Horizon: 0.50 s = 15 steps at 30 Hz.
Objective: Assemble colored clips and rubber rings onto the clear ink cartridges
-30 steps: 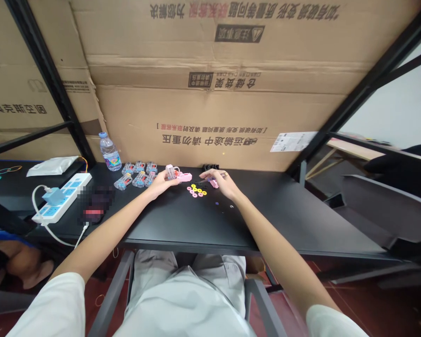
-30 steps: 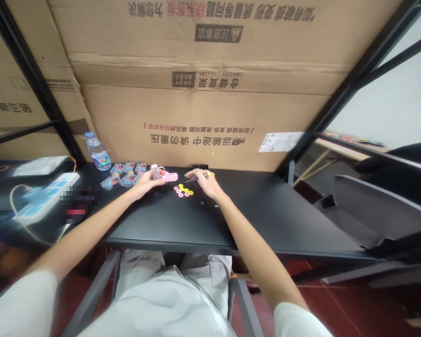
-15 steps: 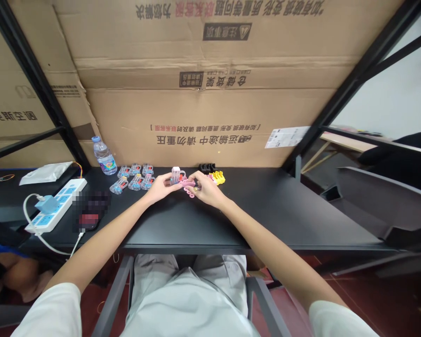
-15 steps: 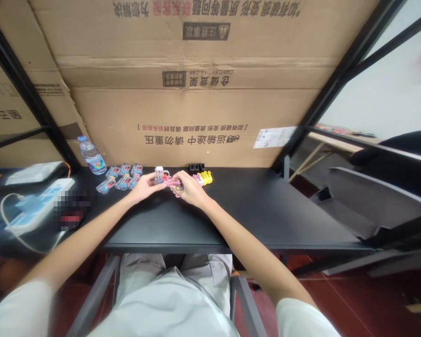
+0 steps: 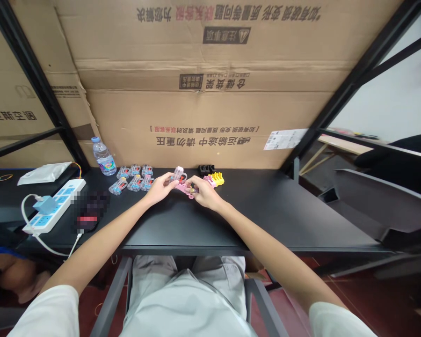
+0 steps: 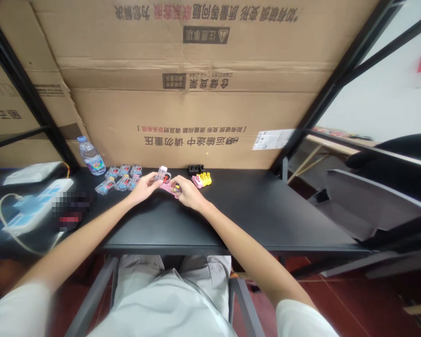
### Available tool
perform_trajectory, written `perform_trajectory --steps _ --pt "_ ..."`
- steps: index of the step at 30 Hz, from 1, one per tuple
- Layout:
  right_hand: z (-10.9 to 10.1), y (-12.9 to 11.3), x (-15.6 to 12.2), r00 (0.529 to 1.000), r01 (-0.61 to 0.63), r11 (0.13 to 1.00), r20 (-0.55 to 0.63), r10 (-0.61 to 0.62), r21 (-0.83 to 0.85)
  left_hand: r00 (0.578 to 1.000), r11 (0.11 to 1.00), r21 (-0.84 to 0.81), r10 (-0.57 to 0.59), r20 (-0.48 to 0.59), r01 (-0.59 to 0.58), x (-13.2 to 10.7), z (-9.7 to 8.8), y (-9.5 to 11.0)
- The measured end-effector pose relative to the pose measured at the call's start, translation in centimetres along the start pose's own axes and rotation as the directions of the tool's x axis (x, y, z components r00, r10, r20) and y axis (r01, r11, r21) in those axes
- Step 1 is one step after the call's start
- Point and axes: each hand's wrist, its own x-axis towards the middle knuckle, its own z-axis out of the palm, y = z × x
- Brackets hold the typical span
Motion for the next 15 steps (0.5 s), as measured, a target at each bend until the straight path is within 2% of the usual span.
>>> perform_trajectory --steps 6,11,15 --pt "-0.2 -0.6 0.1 1.000 -0.021 1.000 0.004 0.021 0.014 1.000 0.999 0.033 0.008 -0.003 -0.008 -0.1 0.2 0.4" --pt "-0.7 -1.7 0.3 0.993 -0.079 0.997 -0.083 0.080 0.010 0.999 1.000 0.006 -0.007 0.044 0.006 -0.1 0.1 0.7" --pt "-0.6 -1.2 0.3 0.986 -0.143 0.990 -0.083 0.143 0.014 0.998 1.000 0.003 -0.004 0.067 0.004 -0.1 0.0 0.7"
